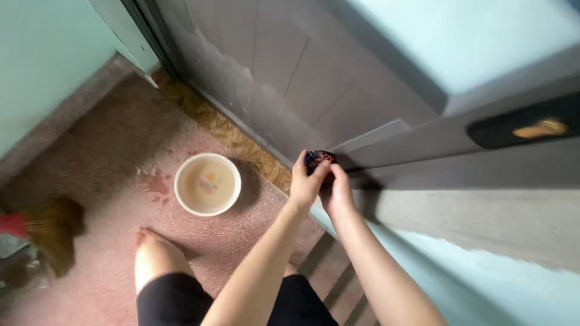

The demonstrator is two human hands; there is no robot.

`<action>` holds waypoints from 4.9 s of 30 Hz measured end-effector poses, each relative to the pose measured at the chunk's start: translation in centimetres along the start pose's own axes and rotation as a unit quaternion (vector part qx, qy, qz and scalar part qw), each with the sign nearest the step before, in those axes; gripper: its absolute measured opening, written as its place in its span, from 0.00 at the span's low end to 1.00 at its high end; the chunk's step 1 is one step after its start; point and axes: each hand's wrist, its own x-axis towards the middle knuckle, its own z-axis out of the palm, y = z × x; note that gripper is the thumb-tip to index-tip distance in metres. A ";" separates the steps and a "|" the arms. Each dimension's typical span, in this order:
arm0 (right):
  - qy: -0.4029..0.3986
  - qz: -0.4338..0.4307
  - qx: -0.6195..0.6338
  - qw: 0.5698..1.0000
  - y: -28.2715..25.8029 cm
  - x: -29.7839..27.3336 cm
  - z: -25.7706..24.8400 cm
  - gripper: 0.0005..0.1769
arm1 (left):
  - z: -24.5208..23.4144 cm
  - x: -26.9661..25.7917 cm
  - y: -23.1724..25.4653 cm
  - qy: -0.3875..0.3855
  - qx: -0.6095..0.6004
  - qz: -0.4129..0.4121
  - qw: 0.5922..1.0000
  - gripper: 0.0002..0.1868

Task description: Cleaning a door and its frame using a cloth and a bucket of water.

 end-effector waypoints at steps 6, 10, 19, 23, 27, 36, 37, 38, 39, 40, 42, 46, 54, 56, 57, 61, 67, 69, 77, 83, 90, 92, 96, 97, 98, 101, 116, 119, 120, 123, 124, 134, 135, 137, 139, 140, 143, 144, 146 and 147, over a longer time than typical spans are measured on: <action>0.009 -0.102 0.050 0.993 -2.4 -2.1 1.0 0.28 | 2.4 1.9 1.7 0.041 -0.108 0.099 0.988 0.35; -0.012 -0.096 0.040 0.994 -3.6 -2.8 2.8 0.33 | 3.0 -0.5 6.5 0.018 -0.040 0.090 0.995 0.36; -0.245 -0.065 0.044 0.966 -3.0 -3.2 4.2 0.46 | 3.9 1.1 2.2 -0.050 0.088 0.406 0.908 0.40; -0.159 -0.041 0.053 0.985 0.0 1.9 -3.5 0.43 | 4.2 3.2 -2.3 0.012 0.136 0.374 0.918 0.33; -0.003 -0.010 0.050 0.999 1.8 4.4 -4.2 0.33 | 3.9 6.6 -8.2 0.034 0.107 0.289 0.951 0.26; 0.126 -0.024 -0.121 0.984 3.2 3.8 1.4 0.34 | -22.8 8.0 -17.5 0.279 0.246 0.037 0.928 0.16; 0.126 -0.021 -0.120 0.985 3.9 4.4 -0.6 0.34 | -29.5 9.5 -23.5 0.344 0.366 0.012 0.865 0.13; 0.118 -0.009 -0.122 0.985 4.6 4.9 -2.7 0.34 | -35.7 9.9 -27.9 0.400 0.478 -0.012 0.782 0.14; 0.111 0.003 -0.125 0.986 5.3 5.4 -4.8 0.34 | -42.5 8.7 -30.6 0.447 0.578 -0.037 0.682 0.17; 0.112 0.005 -0.125 0.986 5.6 5.7 -5.8 0.34 | -42.6 8.8 -31.1 0.446 0.580 -0.038 0.681 0.17; 0.053 -0.008 -0.111 0.992 6.3 6.9 -7.9 0.35 | -42.6 9.2 -32.6 0.479 0.573 -0.008 0.665 0.17; 0.090 -0.015 -0.145 0.985 5.0 6.2 -3.3 0.35 | -39.1 8.0 -28.8 0.453 0.514 -0.041 0.727 0.16; 0.122 -0.011 -0.015 0.992 6.1 6.1 -4.7 0.34 | -30.7 7.6 -20.7 0.376 0.348 -0.126 0.850 0.15; 0.128 -0.012 -0.043 0.991 5.7 6.5 -3.9 0.34 | -24.5 9.4 -20.8 0.360 0.295 -0.135 0.875 0.16; 0.134 -0.012 -0.056 0.989 5.5 6.6 -3.6 0.33 | -21.3 9.8 -20.8 0.349 0.270 -0.141 0.886 0.16; 0.162 -0.005 -0.113 0.980 5.5 6.2 -2.6 0.33 | -8.8 11.7 -18.7 0.302 0.172 -0.172 0.922 0.19; 0.201 -0.006 -0.183 0.962 5.7 7.4 -3.6 0.32 | 3.9 14.5 -15.8 0.212 0.015 -0.212 0.954 0.25; 0.140 0.016 -0.025 0.990 6.3 7.9 -5.6 0.36 | 6.2 14.7 -15.7 0.177 -0.036 -0.226 0.957 0.28; 0.088 0.002 -0.150 0.985 6.0 6.1 -1.0 0.36 | 5.9 7.5 -6.0 0.186 -0.051 -0.072 0.979 0.27; 0.004 -0.015 -0.033 0.999 7.3 9.1 -9.2 0.38 | 7.7 6.1 -3.0 0.169 -0.059 0.167 0.970 0.23; 0.033 -0.010 -0.071 0.997 5.7 8.1 -4.6 0.36 | 5.8 11.0 -8.8 0.228 0.012 0.223 0.948 0.19; 0.012 -0.008 -0.060 0.998 5.5 8.2 -3.6 0.37 | 4.6 12.8 -10.0 0.233 0.032 0.217 0.947 0.20; -0.013 -0.009 -0.070 0.997 4.2 7.9 -2.8 0.40 | 3.7 12.8 -9.1 0.239 0.003 0.192 0.952 0.22; -0.017 -0.012 -0.067 0.998 4.2 8.5 -2.3 0.40 | 4.0 11.5 -7.5 0.238 0.003 0.197 0.951 0.22; -0.033 -0.029 -0.083 0.996 4.3 9.0 -1.9 0.39 | 4.2 10.2 -5.8 0.210 0.008 0.238 0.948 0.23; -0.080 -0.053 -0.100 0.990 4.7 9.5 -3.0 0.39 | 5.3 6.9 -2.8 0.158 0.008 0.294 0.943 0.26; -0.012 -0.011 -0.019 1.000 3.7 8.4 -1.7 0.43 | 3.5 12.9 -8.6 0.224 -0.010 0.110 0.968 0.22; -0.044 -0.033 -0.040 0.998 5.3 11.0 -5.5 0.42 | 4.3 8.3 -3.1 0.201 0.000 0.196 0.960 0.21; -0.058 -0.044 -0.058 0.996 5.7 11.5 -6.3 0.42 | 4.4 6.9 -1.4 0.177 0.029 0.236 0.955 0.22; -0.051 -0.048 -0.088 0.994 5.7 11.1 -5.5 0.41 | 4.3 6.1 -0.1 0.168 0.065 0.280 0.943 0.28; -0.035 -0.050 -0.104 0.993 5.2 10.5 -4.1 0.40 | 4.5 6.8 -0.6 0.174 0.047 0.285 0.942 0.29; -0.032 -0.016 -0.030 0.999 4.4 9.4 -0.1 0.38 | 1.2 15.9 -7.1 0.255 -0.004 0.189 0.948 0.23; -0.041 -0.018 -0.022 0.999 4.5 9.8 0.2 0.37 | 1.0 15.3 -5.8 0.233 -0.027 0.180 0.955 0.20; -0.017 -0.020 -0.028 0.999 4.7 10.7 0.0 0.36 | 1.8 12.0 -2.3 0.201 -0.019 0.247 0.948 0.23; 0.008 -0.020 -0.037 0.999 4.7 10.6 0.0 0.35 | 2.3 9.5 0.1 0.169 -0.011 0.310 0.936 0.25; 0.015 -0.017 -0.049 0.999 4.6 10.3 0.2 0.35 | 2.5 9.0 0.7 0.157 -0.006 0.292 0.943 0.26; -0.003 -0.040 -0.098 0.994 4.1 11.1 -0.7 0.35 | 2.5 10.4 0.4 0.167 0.003 0.302 0.938 0.27; -0.021 -0.060 -0.135 0.989 4.1 11.2 -1.7 0.35 | 2.5 11.0 -0.3 0.188 0.010 0.321 0.928 0.28; -0.036 -0.058 -0.122 0.990 4.0 10.4 -1.2 0.37 | 1.5 14.5 -3.0 0.237 0.027 0.261 0.935 0.29; -0.055 -0.059 -0.107 0.991 4.0 10.2 -0.8 0.38 | 1.0 16.5 -4.3 0.283 0.044 0.203 0.936 0.29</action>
